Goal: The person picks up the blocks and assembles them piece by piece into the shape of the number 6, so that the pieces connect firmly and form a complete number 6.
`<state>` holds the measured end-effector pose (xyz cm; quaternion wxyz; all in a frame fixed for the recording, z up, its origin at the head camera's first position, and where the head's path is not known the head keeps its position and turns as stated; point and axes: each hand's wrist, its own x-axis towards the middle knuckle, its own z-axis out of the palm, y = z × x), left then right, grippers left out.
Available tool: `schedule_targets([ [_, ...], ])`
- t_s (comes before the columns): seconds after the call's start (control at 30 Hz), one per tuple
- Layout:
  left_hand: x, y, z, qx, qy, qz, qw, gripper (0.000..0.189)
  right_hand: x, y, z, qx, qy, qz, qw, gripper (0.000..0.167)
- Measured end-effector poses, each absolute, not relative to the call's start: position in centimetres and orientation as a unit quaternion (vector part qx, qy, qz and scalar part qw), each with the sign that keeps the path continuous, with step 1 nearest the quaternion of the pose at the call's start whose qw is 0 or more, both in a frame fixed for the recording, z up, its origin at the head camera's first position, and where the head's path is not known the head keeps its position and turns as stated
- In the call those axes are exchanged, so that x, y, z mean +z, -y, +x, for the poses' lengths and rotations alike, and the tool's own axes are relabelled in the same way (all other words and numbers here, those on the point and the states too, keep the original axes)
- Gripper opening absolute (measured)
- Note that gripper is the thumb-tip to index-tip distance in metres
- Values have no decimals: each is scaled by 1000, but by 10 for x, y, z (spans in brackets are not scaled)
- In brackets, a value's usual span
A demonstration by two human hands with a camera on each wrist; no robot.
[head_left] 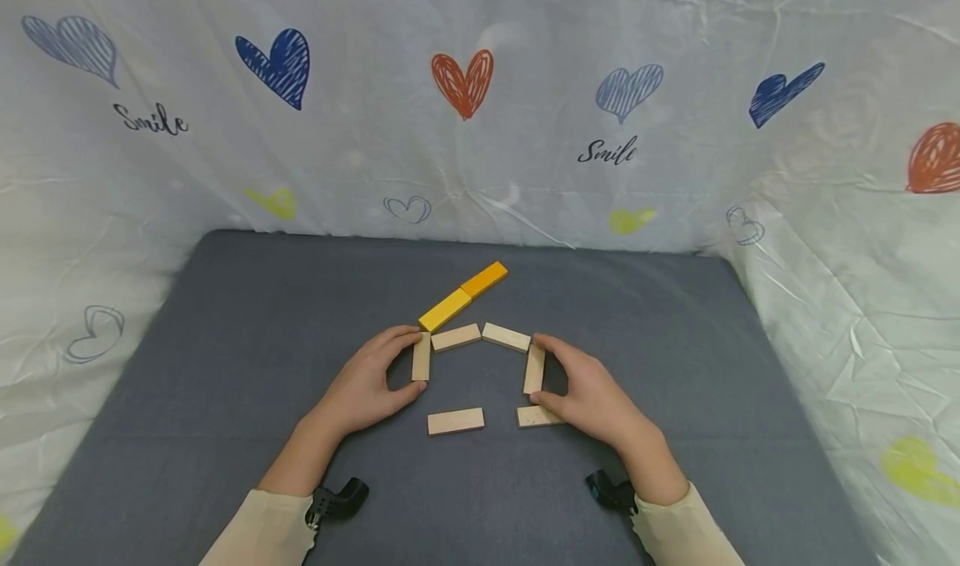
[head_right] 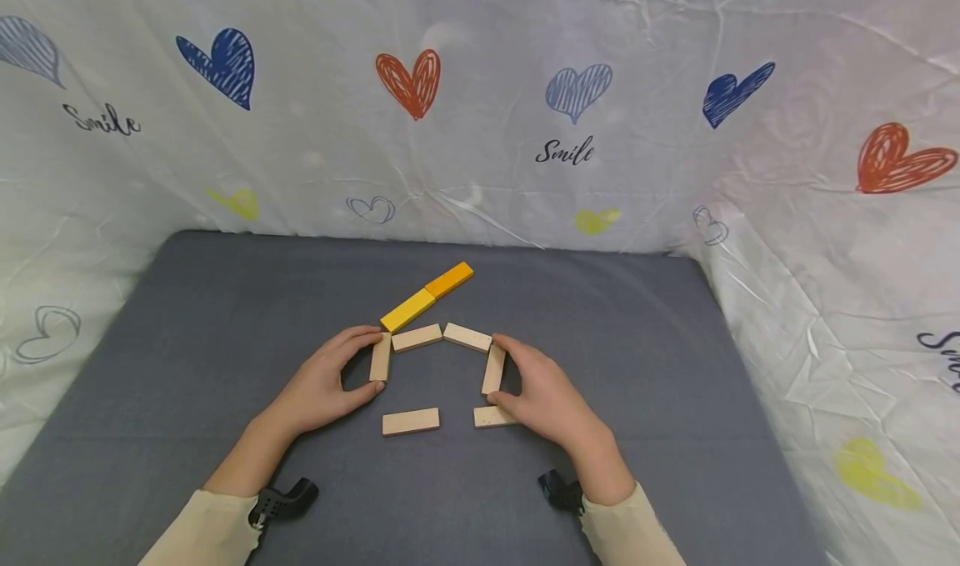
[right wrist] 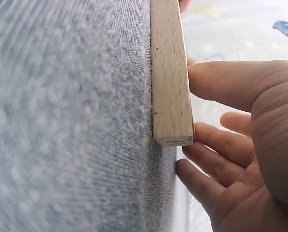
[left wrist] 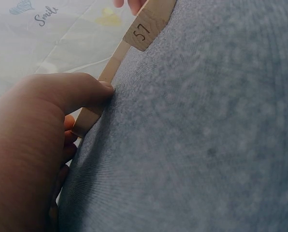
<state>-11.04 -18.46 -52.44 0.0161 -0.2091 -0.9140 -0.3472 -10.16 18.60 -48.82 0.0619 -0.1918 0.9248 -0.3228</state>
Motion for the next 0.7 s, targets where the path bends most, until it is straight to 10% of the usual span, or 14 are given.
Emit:
schedule_targets([
  [0.7, -524, 184, -111, -350, 913, -210, 14, 75, -489, -190, -101, -330, -923, -188, 62, 87],
])
